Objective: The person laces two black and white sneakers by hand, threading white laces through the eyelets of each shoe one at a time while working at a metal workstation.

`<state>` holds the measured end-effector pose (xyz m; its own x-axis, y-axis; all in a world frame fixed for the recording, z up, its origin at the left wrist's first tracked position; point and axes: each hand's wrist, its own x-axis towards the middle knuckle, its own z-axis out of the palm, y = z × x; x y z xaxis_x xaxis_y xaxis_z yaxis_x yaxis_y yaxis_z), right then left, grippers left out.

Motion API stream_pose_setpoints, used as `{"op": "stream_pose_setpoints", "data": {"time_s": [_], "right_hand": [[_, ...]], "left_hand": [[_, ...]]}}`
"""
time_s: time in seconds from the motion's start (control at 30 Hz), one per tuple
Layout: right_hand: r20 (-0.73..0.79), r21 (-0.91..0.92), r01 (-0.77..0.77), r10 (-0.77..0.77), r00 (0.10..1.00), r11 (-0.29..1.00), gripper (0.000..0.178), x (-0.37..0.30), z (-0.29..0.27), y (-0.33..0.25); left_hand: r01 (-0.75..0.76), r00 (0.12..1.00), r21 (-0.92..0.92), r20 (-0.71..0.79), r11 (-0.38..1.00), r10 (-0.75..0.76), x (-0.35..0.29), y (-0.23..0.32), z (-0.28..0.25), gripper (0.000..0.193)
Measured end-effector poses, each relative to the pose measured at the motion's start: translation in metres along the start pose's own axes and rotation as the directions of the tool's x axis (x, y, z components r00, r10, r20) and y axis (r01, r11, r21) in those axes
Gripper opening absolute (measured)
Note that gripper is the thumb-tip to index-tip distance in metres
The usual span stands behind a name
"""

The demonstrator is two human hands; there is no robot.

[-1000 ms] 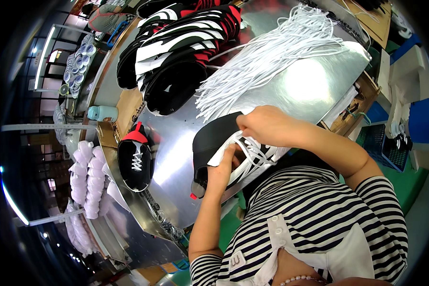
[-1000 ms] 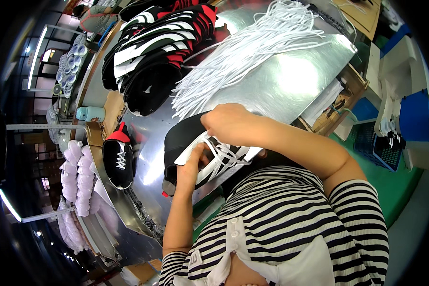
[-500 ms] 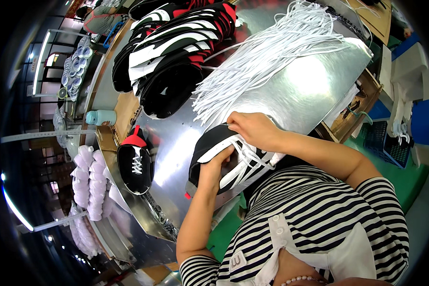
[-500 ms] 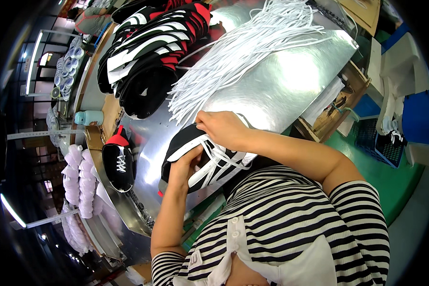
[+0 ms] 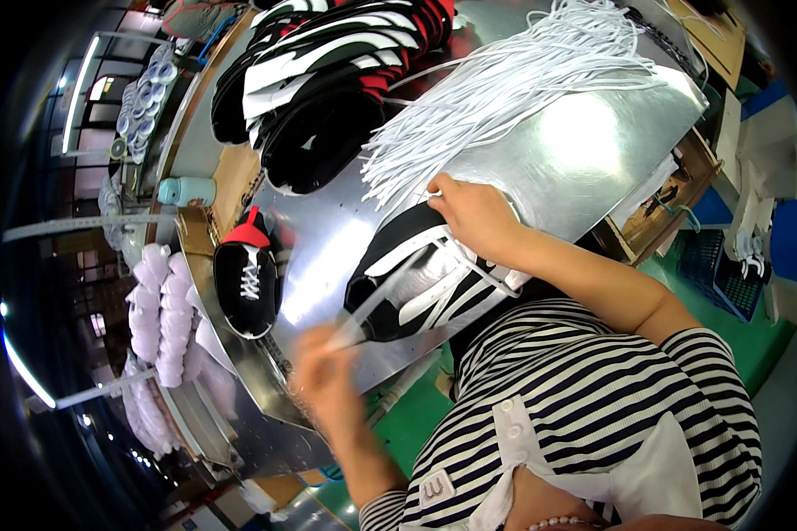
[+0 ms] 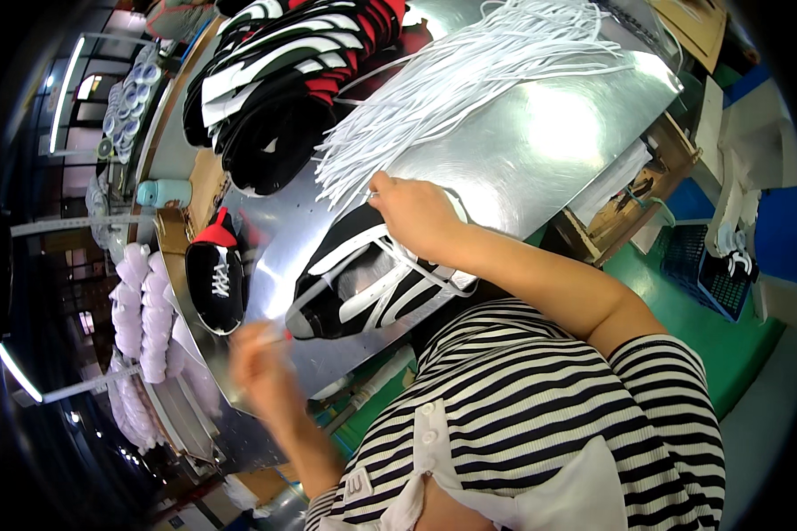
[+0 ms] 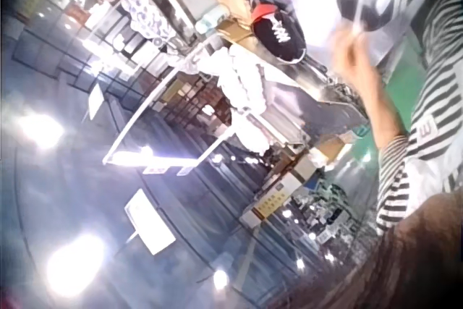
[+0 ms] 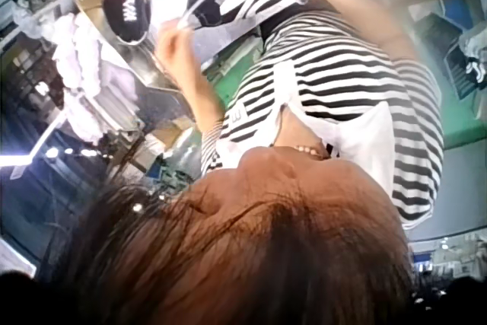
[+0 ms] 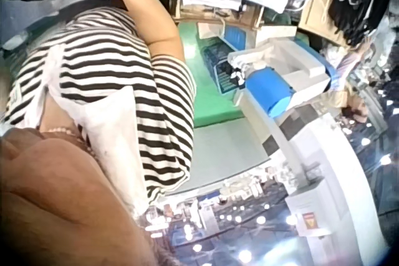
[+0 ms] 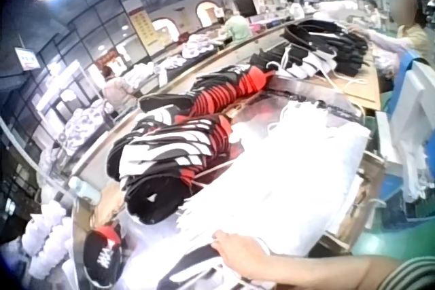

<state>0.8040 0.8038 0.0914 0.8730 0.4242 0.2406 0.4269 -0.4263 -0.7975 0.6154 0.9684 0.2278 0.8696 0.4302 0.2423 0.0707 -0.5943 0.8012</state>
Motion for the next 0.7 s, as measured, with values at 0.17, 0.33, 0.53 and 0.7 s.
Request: {"op": "stream_pose_setpoints", "data": {"time_s": [0.17,0.33,0.53,0.7], "right_hand": [[0.003,0.264,-0.045,0.046,0.999,0.964,0.017,0.001,-0.014,0.005],[0.089,0.404,-0.083,0.052,0.995,0.911,0.019,-0.022,-0.040,-0.008],[0.175,0.416,-0.100,0.028,0.984,0.904,0.020,-0.065,-0.052,-0.022],[0.320,0.217,-0.073,-0.001,0.947,0.973,0.025,-0.079,-0.056,-0.027]], "left_hand": [[-0.276,0.952,0.204,0.191,0.939,0.238,-0.005,-0.024,0.089,0.013],[-0.258,0.962,0.257,0.161,0.931,0.222,-0.004,-0.024,0.099,0.014],[-0.081,0.985,0.246,0.169,0.966,0.040,0.000,-0.031,0.104,0.029],[0.048,0.976,0.228,0.197,0.972,-0.095,0.009,-0.044,0.102,0.030]]}}
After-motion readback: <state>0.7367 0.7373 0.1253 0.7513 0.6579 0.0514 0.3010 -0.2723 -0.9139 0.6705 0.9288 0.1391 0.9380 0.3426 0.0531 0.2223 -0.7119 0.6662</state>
